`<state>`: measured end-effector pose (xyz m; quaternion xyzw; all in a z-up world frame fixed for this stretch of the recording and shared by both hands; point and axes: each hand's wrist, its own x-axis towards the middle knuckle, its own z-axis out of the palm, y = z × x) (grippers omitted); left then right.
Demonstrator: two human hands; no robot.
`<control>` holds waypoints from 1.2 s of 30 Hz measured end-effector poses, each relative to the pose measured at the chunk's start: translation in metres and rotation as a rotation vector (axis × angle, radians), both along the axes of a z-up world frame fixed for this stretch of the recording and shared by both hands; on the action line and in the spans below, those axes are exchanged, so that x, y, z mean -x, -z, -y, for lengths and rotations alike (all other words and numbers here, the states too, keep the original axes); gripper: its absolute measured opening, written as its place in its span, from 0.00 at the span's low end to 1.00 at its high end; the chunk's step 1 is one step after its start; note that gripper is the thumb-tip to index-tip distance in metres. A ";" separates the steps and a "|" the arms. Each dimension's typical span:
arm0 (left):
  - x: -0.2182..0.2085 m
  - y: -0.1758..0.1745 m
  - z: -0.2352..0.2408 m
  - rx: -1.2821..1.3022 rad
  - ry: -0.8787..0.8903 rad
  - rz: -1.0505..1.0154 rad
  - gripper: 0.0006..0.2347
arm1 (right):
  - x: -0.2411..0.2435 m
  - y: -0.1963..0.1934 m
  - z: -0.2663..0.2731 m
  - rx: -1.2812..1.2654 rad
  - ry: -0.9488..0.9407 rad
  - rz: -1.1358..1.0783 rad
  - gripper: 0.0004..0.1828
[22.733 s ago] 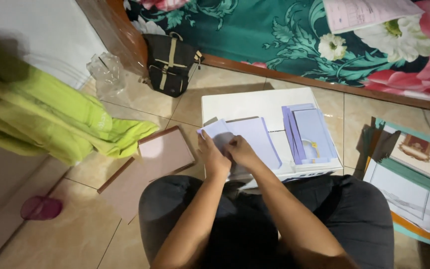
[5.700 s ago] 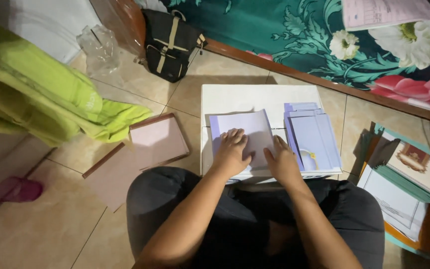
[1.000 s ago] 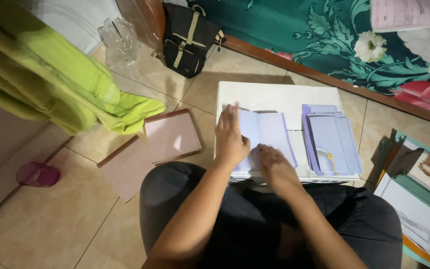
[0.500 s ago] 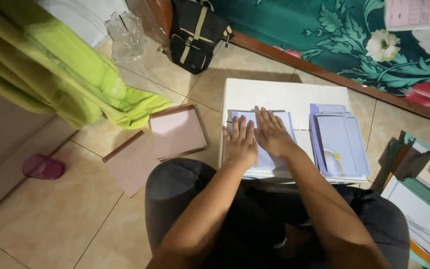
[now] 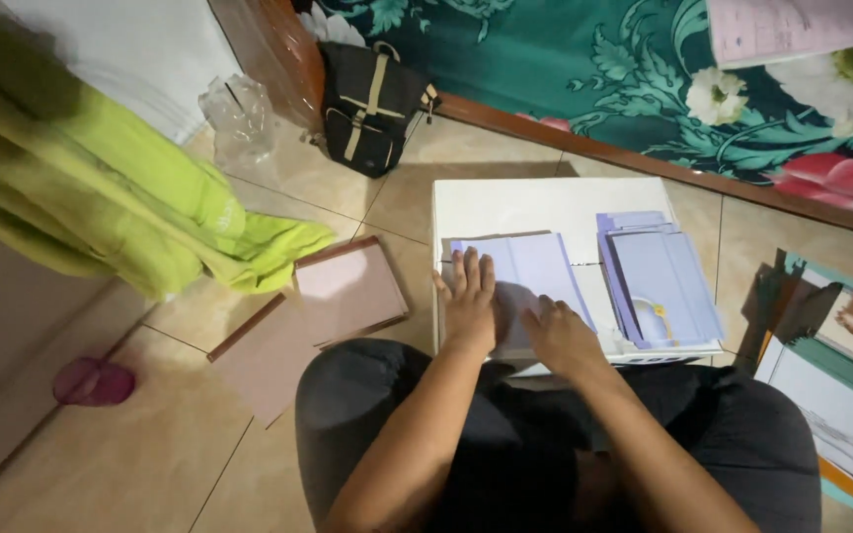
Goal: Folding paper sheets and stacking them neatly to assemble folders or booklets.
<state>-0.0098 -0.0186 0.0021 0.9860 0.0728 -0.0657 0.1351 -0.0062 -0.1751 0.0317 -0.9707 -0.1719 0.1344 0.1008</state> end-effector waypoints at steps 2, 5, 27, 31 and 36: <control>0.006 -0.023 -0.001 0.043 -0.016 0.013 0.47 | -0.040 0.049 0.003 0.353 -0.311 0.138 0.29; 0.009 -0.046 -0.008 0.203 -0.158 0.061 0.39 | -0.047 0.055 0.002 0.309 -0.287 0.015 0.28; 0.005 -0.019 0.018 0.365 0.075 0.911 0.20 | -0.061 0.007 0.102 -0.718 0.361 0.198 0.41; 0.003 0.003 0.015 0.180 0.252 0.626 0.22 | -0.104 0.062 0.184 -0.325 0.517 0.260 0.34; 0.016 -0.028 0.015 0.121 0.270 0.184 0.27 | -0.069 0.039 0.121 0.308 0.370 0.809 0.24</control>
